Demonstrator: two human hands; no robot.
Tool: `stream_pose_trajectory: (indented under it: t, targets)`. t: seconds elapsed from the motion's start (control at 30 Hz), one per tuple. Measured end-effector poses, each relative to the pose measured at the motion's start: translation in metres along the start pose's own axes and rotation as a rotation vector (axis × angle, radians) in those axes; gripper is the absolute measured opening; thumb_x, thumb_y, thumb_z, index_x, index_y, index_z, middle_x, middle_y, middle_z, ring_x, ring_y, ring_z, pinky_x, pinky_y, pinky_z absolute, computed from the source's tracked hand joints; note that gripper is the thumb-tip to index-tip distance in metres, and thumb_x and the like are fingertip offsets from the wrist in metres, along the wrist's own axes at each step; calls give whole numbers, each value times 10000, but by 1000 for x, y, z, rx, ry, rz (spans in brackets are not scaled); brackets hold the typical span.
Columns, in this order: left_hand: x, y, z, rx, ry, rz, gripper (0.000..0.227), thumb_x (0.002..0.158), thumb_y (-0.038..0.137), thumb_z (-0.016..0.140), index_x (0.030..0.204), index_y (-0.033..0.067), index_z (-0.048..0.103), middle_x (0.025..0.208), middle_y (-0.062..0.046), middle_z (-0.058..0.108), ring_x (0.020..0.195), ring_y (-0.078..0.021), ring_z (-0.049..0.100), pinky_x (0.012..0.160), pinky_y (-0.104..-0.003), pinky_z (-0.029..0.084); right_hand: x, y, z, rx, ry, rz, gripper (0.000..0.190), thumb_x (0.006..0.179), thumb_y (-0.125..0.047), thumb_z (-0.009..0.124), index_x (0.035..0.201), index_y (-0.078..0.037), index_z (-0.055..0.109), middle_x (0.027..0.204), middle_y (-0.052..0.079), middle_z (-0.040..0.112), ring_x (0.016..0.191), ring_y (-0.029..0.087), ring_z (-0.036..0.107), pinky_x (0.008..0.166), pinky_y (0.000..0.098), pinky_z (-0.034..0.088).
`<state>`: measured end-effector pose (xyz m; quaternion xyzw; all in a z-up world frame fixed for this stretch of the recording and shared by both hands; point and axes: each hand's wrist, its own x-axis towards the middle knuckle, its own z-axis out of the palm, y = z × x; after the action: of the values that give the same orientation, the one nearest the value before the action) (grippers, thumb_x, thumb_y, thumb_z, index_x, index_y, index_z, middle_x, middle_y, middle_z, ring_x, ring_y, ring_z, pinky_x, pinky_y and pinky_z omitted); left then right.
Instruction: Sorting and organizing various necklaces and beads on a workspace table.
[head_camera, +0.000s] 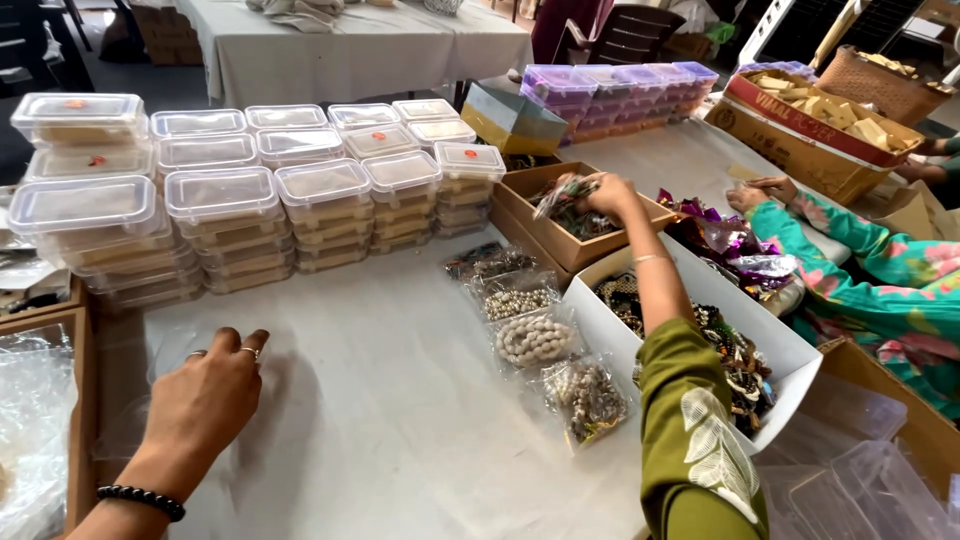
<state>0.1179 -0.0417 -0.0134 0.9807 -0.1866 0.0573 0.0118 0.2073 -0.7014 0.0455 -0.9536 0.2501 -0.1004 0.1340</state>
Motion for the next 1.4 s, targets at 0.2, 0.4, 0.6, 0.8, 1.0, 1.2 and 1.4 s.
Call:
stream_pose_trajectory:
  t: [0.2,0.4,0.6,0.8,1.0,1.2,1.4]
  targets:
    - [1,0,-4,-4,-25,-17,465,985,302,512,1447,348,539,1196,3,655,981,-254,741,752,-411,635,70,95,30,986,136,-147,384,813,-262,795,1095,-5,753,986,22,766,917,169,695,815,318,533]
    - [0,18,-8,-12,264,19,304,1048,314,522,1295,347,696,1010,75,730,783,-215,740,624,-373,593,13,67,9,1743,-36,-136,257,843,-206,754,1057,-72,702,954,70,739,834,214,722,760,368,615]
    - [56,91,-6,-13,480,656,277,872,272,654,1127,202,738,780,4,684,656,-163,694,547,-326,553,-8,55,-11,1917,-58,-140,330,826,-249,628,1051,-28,725,938,134,770,786,270,743,691,421,646]
    - [158,233,-18,-376,507,647,125,940,192,613,977,81,657,880,-109,670,795,-305,717,620,-430,577,22,89,10,1900,109,-153,303,858,-202,627,1103,-34,684,952,120,728,779,261,728,663,412,630]
    - [244,351,-28,-1004,420,551,337,856,178,664,1163,41,687,1031,-236,723,993,-414,690,852,-479,554,7,81,13,1880,173,-307,398,921,-336,653,1183,-37,682,1068,106,721,910,236,724,771,397,621]
    - [301,419,23,-1395,320,121,423,931,141,477,1304,28,642,1106,-275,717,1058,-427,674,960,-469,500,1,57,-1,1967,87,-398,477,982,-401,679,1299,-45,654,1212,110,710,1056,244,716,905,415,621]
    - [283,353,25,-1871,25,-61,410,986,224,439,1277,43,663,1094,-163,708,906,-242,649,783,-360,540,-35,-17,-46,1979,-47,-597,516,973,-461,637,1297,-59,645,1197,118,721,1033,258,726,875,424,623]
